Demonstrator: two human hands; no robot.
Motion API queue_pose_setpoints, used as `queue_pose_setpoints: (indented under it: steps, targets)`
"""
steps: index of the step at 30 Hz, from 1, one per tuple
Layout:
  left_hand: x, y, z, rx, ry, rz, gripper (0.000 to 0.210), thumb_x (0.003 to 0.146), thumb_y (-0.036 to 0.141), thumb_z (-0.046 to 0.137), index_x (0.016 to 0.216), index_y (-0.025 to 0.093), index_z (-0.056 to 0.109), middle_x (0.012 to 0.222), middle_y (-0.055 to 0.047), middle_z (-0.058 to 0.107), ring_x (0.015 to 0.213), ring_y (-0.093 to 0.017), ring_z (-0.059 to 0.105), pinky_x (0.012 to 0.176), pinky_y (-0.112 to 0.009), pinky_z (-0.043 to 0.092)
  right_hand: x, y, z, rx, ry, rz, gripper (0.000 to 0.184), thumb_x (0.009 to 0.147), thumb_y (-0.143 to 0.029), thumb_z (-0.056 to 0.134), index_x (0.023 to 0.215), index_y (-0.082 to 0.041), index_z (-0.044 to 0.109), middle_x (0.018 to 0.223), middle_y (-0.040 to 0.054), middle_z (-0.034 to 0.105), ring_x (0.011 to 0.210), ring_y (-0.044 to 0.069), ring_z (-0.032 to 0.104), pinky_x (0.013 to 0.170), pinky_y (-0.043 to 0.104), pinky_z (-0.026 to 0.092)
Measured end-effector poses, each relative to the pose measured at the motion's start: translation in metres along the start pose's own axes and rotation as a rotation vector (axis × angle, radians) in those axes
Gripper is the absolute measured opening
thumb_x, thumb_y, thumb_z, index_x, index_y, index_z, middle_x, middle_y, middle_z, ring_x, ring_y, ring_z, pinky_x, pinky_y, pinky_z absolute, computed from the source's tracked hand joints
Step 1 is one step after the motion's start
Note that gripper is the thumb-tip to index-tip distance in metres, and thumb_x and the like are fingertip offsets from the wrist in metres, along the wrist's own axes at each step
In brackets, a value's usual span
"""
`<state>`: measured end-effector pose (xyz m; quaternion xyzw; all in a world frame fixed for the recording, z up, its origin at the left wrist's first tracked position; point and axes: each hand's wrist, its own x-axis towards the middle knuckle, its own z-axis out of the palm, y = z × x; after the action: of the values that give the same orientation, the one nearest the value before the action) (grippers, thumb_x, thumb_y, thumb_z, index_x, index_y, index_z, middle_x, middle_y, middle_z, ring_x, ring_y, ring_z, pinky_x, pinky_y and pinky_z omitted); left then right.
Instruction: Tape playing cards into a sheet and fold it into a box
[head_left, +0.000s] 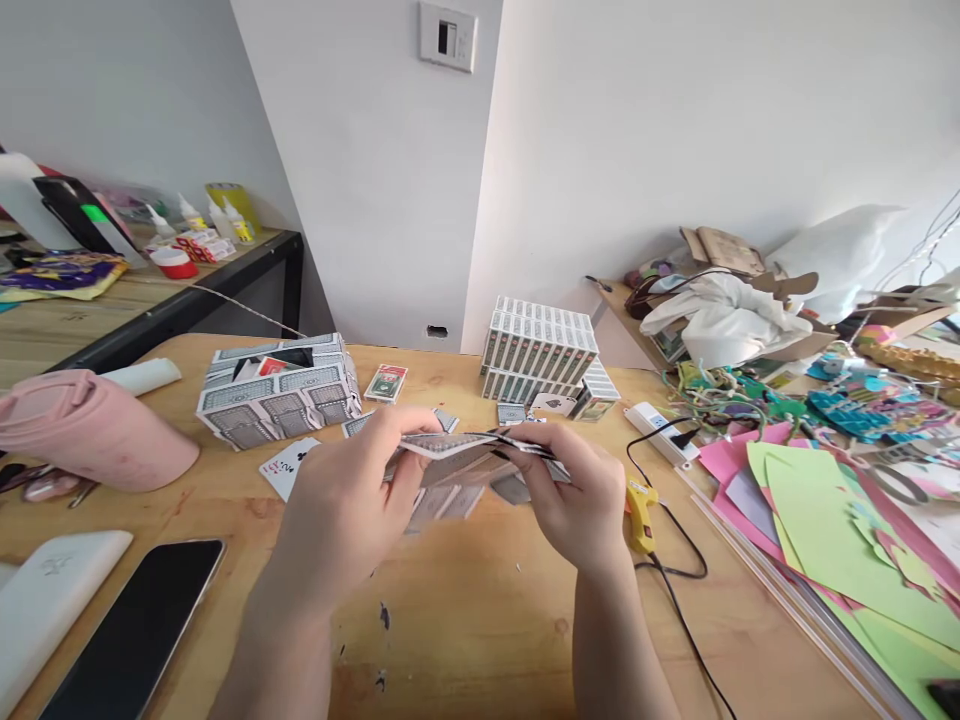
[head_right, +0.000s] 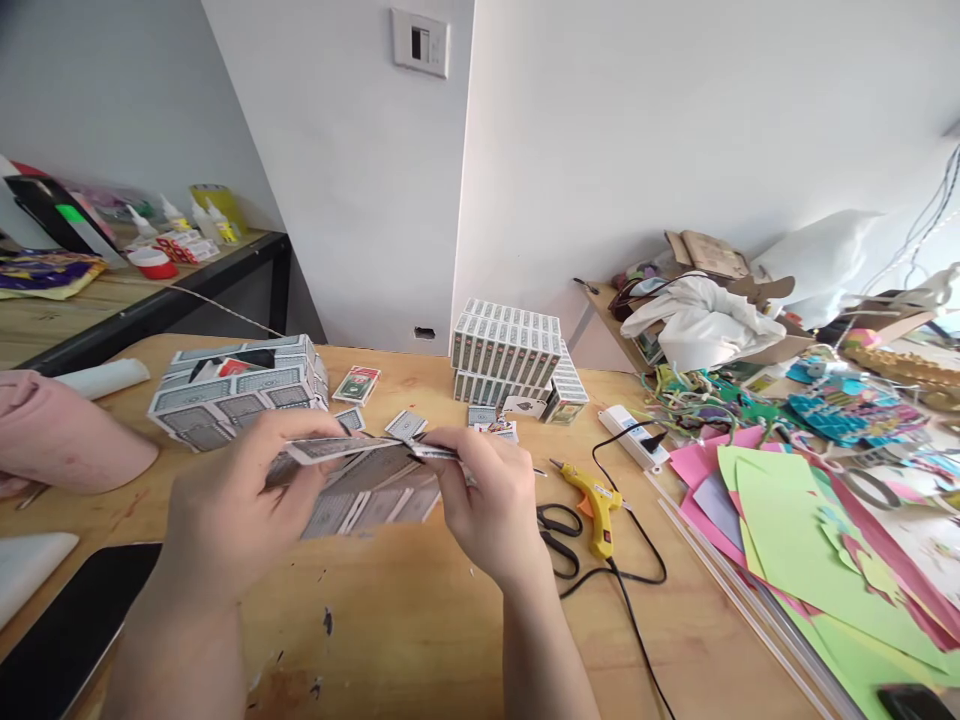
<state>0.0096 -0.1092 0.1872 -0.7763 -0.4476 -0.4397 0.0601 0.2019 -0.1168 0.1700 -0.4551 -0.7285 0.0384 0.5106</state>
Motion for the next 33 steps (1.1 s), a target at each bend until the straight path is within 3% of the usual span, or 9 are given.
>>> queue_pose_setpoints:
  steps: [2, 4, 11, 14, 17, 24, 33]
  targets:
    - [0.001, 0.001, -0.002, 0.049, 0.028, -0.023, 0.011, 0.083, 0.017, 0.053, 0.091, 0.023, 0.058, 0.07, 0.005, 0.067, 0.051, -0.008, 0.056, 0.049, -0.019, 0.039, 0.002, -0.002, 0.003, -0.028, 0.067, 0.002, 0.009, 0.082, -0.017, 0.057, 0.086, -0.022, 0.063, 0.074, 0.0, 0.069, 0.063, 0.012, 0.063, 0.059, 0.022, 0.048]
    - [0.002, -0.002, -0.001, 0.075, -0.004, -0.081, 0.01, 0.086, 0.021, 0.05, 0.091, 0.022, 0.058, 0.076, 0.002, 0.068, 0.06, -0.01, 0.059, 0.055, -0.02, 0.041, 0.005, -0.003, 0.006, -0.025, 0.033, 0.047, 0.009, 0.083, -0.02, 0.055, 0.086, -0.022, 0.064, 0.07, -0.0005, 0.068, 0.058, 0.011, 0.059, 0.056, 0.021, 0.045]
    - [0.004, -0.039, 0.016, 0.0, -0.366, -0.385, 0.016, 0.082, 0.032, 0.051, 0.079, 0.02, 0.061, 0.061, 0.002, 0.063, 0.053, -0.013, 0.055, 0.052, -0.024, 0.04, 0.011, 0.028, 0.034, 0.106, -0.275, 0.345, 0.013, 0.081, -0.026, 0.053, 0.076, -0.019, 0.063, 0.063, -0.0015, 0.06, 0.058, 0.011, 0.051, 0.057, 0.022, 0.039]
    - [0.004, -0.05, 0.031, -0.192, -0.338, -0.476, 0.022, 0.082, 0.031, 0.05, 0.096, 0.022, 0.064, 0.081, -0.001, 0.07, 0.067, -0.015, 0.063, 0.06, -0.025, 0.046, 0.009, 0.046, 0.047, 0.152, -0.293, 0.421, 0.016, 0.08, -0.029, 0.052, 0.074, -0.018, 0.063, 0.062, -0.0018, 0.057, 0.058, 0.012, 0.048, 0.057, 0.023, 0.036]
    - [0.004, -0.054, 0.045, -0.345, -0.282, -0.477, 0.029, 0.083, 0.029, 0.048, 0.108, 0.024, 0.062, 0.103, -0.002, 0.07, 0.086, -0.017, 0.065, 0.073, -0.026, 0.049, 0.007, 0.061, 0.054, 0.212, -0.303, 0.459, 0.022, 0.081, -0.033, 0.05, 0.074, -0.018, 0.064, 0.063, -0.0011, 0.056, 0.06, 0.013, 0.047, 0.059, 0.023, 0.036]
    - [0.001, -0.067, 0.069, -0.283, -0.339, -0.524, 0.031, 0.08, 0.028, 0.049, 0.103, 0.019, 0.069, 0.1, -0.006, 0.071, 0.089, -0.021, 0.066, 0.079, -0.031, 0.052, 0.003, 0.082, 0.06, 0.26, -0.328, 0.509, 0.022, 0.079, -0.034, 0.053, 0.079, -0.018, 0.068, 0.07, 0.0005, 0.062, 0.065, 0.014, 0.051, 0.064, 0.025, 0.038]
    - [0.002, -0.072, 0.071, -0.18, -0.423, -0.532, 0.031, 0.078, 0.029, 0.05, 0.097, 0.018, 0.071, 0.091, -0.006, 0.073, 0.088, -0.023, 0.066, 0.074, -0.031, 0.05, 0.001, 0.091, 0.067, 0.302, -0.318, 0.542, 0.023, 0.077, -0.035, 0.054, 0.077, -0.017, 0.068, 0.07, 0.0014, 0.065, 0.066, 0.015, 0.054, 0.063, 0.025, 0.04]
